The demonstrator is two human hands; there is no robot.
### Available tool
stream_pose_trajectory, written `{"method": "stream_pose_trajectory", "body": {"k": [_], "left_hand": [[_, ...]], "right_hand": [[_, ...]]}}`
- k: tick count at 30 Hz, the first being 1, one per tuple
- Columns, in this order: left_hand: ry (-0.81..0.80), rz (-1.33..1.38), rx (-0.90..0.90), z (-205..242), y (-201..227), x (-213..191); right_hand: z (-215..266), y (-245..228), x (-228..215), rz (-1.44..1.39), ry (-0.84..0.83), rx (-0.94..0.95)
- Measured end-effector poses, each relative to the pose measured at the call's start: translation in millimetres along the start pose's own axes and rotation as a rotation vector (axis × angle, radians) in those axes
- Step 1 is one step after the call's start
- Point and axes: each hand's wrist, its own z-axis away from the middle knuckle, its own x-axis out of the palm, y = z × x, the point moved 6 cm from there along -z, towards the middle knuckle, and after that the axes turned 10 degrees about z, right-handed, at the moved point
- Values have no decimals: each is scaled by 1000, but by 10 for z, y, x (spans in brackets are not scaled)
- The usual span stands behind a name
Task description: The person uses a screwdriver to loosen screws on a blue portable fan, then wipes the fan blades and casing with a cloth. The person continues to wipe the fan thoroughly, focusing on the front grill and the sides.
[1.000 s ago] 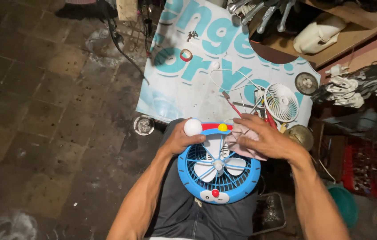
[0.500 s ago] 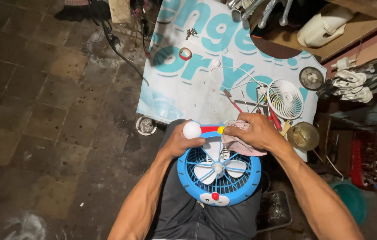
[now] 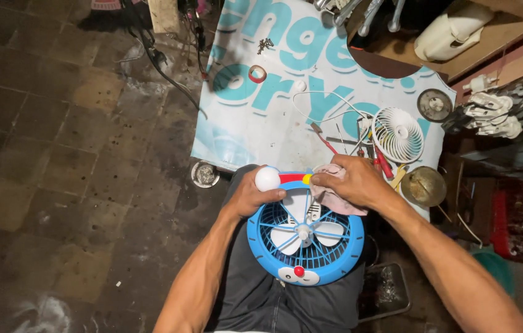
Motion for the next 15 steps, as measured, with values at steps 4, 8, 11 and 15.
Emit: {"method": "stream_pose_trajectory", "body": {"k": [4, 8, 11, 15], "left_hand": [[-11, 13, 1, -14, 2, 38], [-4, 21, 1, -4, 82, 41], [0, -1, 2, 19, 110, 59], [-6, -5, 9, 19, 33, 32]], "right_hand": [[-14, 74, -43, 11, -157, -52], [-52, 69, 74, 76, -158, -44], [-34, 98, 115, 22, -7, 26], [0, 144, 31, 11, -89, -49]]}}
